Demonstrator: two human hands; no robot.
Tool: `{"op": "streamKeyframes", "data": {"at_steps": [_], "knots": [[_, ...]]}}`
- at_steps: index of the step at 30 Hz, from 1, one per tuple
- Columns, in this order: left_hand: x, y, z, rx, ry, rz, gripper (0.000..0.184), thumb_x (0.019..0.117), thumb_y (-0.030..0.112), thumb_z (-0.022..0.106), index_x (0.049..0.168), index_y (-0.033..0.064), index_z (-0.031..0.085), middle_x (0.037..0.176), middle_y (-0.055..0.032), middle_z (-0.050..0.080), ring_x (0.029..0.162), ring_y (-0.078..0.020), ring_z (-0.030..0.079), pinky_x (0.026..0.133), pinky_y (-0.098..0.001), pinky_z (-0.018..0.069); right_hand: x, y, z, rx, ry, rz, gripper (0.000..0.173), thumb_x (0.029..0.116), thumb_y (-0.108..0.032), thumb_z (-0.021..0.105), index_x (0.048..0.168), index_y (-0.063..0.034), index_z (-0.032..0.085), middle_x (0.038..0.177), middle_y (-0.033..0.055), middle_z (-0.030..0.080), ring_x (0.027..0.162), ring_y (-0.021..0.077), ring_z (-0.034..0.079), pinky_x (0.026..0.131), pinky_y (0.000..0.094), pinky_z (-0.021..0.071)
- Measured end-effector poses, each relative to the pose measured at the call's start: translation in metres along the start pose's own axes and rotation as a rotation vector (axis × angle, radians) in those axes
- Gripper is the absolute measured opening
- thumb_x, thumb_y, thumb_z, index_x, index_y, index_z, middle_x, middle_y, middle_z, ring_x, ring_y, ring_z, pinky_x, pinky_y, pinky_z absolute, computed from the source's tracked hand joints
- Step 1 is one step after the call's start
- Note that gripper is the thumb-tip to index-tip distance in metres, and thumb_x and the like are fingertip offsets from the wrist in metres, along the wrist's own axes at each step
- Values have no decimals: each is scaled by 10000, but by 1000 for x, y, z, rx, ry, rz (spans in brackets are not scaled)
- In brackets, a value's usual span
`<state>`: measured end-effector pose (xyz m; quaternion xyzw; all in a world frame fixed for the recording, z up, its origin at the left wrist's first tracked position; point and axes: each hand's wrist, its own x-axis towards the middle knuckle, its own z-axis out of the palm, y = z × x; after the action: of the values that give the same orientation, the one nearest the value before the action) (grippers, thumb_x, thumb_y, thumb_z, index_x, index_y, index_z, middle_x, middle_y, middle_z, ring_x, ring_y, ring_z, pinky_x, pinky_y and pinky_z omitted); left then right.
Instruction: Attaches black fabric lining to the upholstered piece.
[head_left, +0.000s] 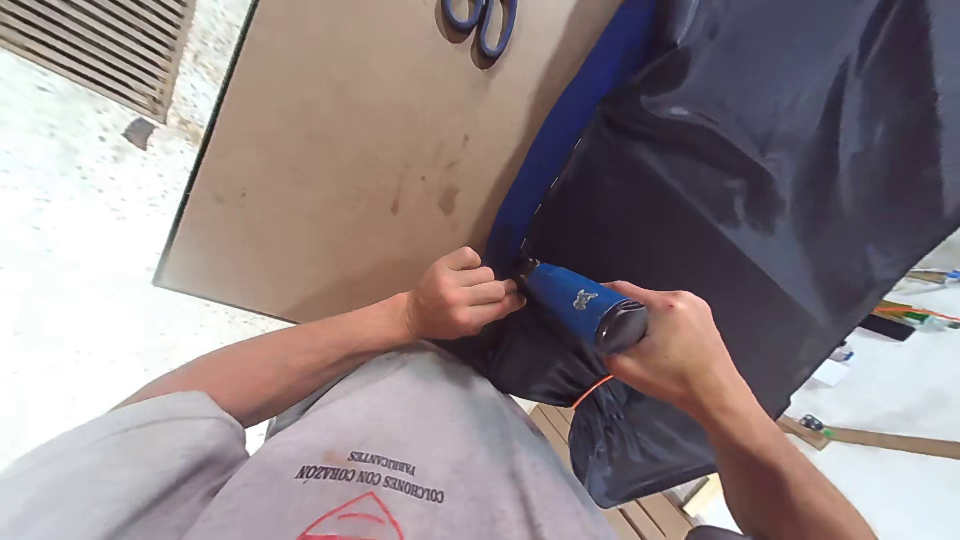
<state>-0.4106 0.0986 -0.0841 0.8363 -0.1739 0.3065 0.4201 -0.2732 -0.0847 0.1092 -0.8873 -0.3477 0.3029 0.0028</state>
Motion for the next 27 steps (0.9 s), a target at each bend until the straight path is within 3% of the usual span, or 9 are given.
{"op": "streamKeyframes", "data": {"at_steps": [12, 27], "knots": [[-11, 9, 2, 6, 16, -121, 250, 990, 140, 558, 1101, 147, 783, 1009, -56, 794, 775, -173, 661, 760, -359, 428, -7, 2, 5, -4, 37, -56, 391, 793, -405, 630, 1050, -145, 767, 764, 44, 735, 688, 225, 712, 548, 477, 502], [-15, 13, 6, 31, 65, -116, 240, 980, 129, 578, 1088, 135, 793, 985, -60, 788, 772, -170, 646, 765, -354, 423, -10, 0, 9, -20, 42, -81, 402, 791, -409, 628, 1070, -153, 764, 767, 45, 735, 691, 224, 710, 553, 478, 501]]}}
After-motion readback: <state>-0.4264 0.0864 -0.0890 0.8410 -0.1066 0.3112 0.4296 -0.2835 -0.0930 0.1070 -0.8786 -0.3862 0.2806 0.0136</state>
